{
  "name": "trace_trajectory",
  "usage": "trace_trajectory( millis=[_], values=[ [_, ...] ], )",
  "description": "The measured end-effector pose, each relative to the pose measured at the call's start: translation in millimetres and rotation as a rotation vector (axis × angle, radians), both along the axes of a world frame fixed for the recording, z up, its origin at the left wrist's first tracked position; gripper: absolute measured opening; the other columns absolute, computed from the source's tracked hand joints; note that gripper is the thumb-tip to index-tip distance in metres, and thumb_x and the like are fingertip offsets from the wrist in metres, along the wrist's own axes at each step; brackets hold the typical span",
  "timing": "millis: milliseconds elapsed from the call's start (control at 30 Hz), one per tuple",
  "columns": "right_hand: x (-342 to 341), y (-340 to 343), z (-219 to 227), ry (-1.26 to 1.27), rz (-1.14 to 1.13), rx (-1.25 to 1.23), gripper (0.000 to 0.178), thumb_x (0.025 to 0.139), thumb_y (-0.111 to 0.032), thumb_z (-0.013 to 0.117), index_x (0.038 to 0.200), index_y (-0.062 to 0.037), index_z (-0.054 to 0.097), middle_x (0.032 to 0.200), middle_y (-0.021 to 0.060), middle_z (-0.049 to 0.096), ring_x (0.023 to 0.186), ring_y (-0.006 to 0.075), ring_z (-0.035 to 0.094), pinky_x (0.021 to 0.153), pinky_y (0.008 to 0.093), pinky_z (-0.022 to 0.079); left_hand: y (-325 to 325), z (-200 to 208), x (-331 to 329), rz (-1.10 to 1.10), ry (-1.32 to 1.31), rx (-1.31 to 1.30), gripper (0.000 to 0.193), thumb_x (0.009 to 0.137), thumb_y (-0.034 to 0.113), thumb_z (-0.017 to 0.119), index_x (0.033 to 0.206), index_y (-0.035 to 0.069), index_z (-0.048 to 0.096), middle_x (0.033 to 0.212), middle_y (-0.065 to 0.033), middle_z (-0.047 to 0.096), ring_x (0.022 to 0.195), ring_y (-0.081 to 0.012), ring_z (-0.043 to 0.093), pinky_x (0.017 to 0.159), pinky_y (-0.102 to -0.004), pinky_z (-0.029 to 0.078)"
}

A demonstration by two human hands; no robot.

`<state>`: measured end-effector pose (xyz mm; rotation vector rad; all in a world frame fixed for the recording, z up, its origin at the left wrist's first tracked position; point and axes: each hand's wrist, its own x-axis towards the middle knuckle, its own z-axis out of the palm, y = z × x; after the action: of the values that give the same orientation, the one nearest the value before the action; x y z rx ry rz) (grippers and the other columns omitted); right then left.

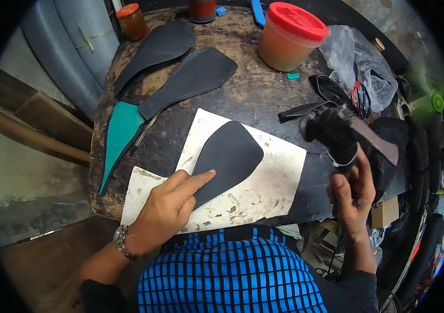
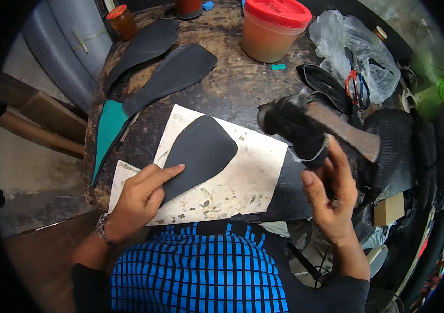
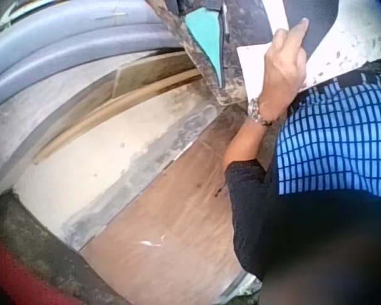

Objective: The person cuts black rubber soles with scissors, then uses a hammer and a small metal tool to secure the edges of a green insole to the black sole. They repeatedly tap along the perimeter to bond the layers and trim excess material.

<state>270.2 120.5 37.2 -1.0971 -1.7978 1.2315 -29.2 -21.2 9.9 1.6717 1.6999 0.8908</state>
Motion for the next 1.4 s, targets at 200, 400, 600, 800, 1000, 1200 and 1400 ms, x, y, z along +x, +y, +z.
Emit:
trace_trajectory(
  millis=[200,400,600,800,1000,1200,1400],
  values=[
    [-10,4,-26,-0.289,0.229,0.228,0.047,0.09,-0.004,0.067,0.132,0.0087,0.049,0.072,0.0083,0.059,0.063,0.0116,0.056,0.061,0.0249,0.046,-6,-3,6,0.077,0.061,-0.068,0.04,0.084,-0.004,0.065,0.124,0.003,0.067,0.075,-0.0097,0.052,0.06,-0.0165,0.05,0.057,-0.0288,0.043],
    [-9,-4,-25,-0.247,0.275,0.262,0.044,0.091,-0.002,0.064,0.13,0.0089,0.048,0.081,0.0081,0.064,0.067,0.0093,0.054,0.062,0.0233,0.044,-14,-2,14,0.091,0.035,-0.106,0.041,0.084,0.001,0.071,0.125,0.004,0.067,0.069,-0.009,0.049,0.057,-0.0165,0.048,0.054,-0.0305,0.042],
    [-12,1,-24,-0.315,0.255,0.311,0.041,0.093,-0.003,0.06,0.13,0.0093,0.046,0.086,0.0074,0.066,0.068,0.0067,0.052,0.062,0.0205,0.041,-16,-2,15,0.107,0.023,-0.109,0.042,0.084,0.004,0.072,0.125,0.004,0.066,0.067,-0.0075,0.046,0.055,-0.0154,0.045,0.053,-0.0304,0.041],
    [-9,-1,-20,-0.28,0.298,0.271,0.043,0.089,0.0,0.063,0.129,0.009,0.05,0.103,0.0174,0.069,0.074,0.0155,0.063,0.069,0.0264,0.049,-14,-4,15,0.129,0.017,-0.131,0.041,0.084,0.004,0.072,0.125,0.006,0.067,0.065,-0.0061,0.043,0.054,-0.012,0.041,0.051,-0.0298,0.037],
    [-14,9,-26,-0.529,0.559,0.352,0.039,0.076,-0.001,0.07,0.113,0.0033,0.061,0.129,0.0235,0.061,0.073,0.0303,0.071,0.063,0.0326,0.057,-14,-2,15,0.134,0.015,-0.145,0.041,0.085,0.005,0.072,0.125,0.007,0.067,0.065,-0.0062,0.042,0.054,-0.0113,0.04,0.05,-0.0294,0.036],
    [-16,8,-28,-0.314,0.538,0.518,0.06,0.071,-0.001,0.069,0.13,-0.0024,0.058,0.105,0.0158,0.069,0.065,0.0273,0.069,0.058,0.0345,0.055,-13,-2,13,0.136,0.005,-0.161,0.041,0.084,0.005,0.073,0.125,0.007,0.067,0.065,-0.0052,0.04,0.055,-0.0098,0.038,0.051,-0.0285,0.035],
    [-19,2,-20,-0.341,0.5,0.549,0.071,0.073,-0.004,0.07,0.141,-0.0078,0.052,0.07,0.0067,0.058,0.052,0.0226,0.058,0.051,0.0346,0.048,-12,-2,13,0.14,-0.021,-0.183,0.041,0.084,0.005,0.073,0.125,0.006,0.067,0.065,-0.0043,0.04,0.055,-0.0093,0.038,0.051,-0.0278,0.035]
  ],
)
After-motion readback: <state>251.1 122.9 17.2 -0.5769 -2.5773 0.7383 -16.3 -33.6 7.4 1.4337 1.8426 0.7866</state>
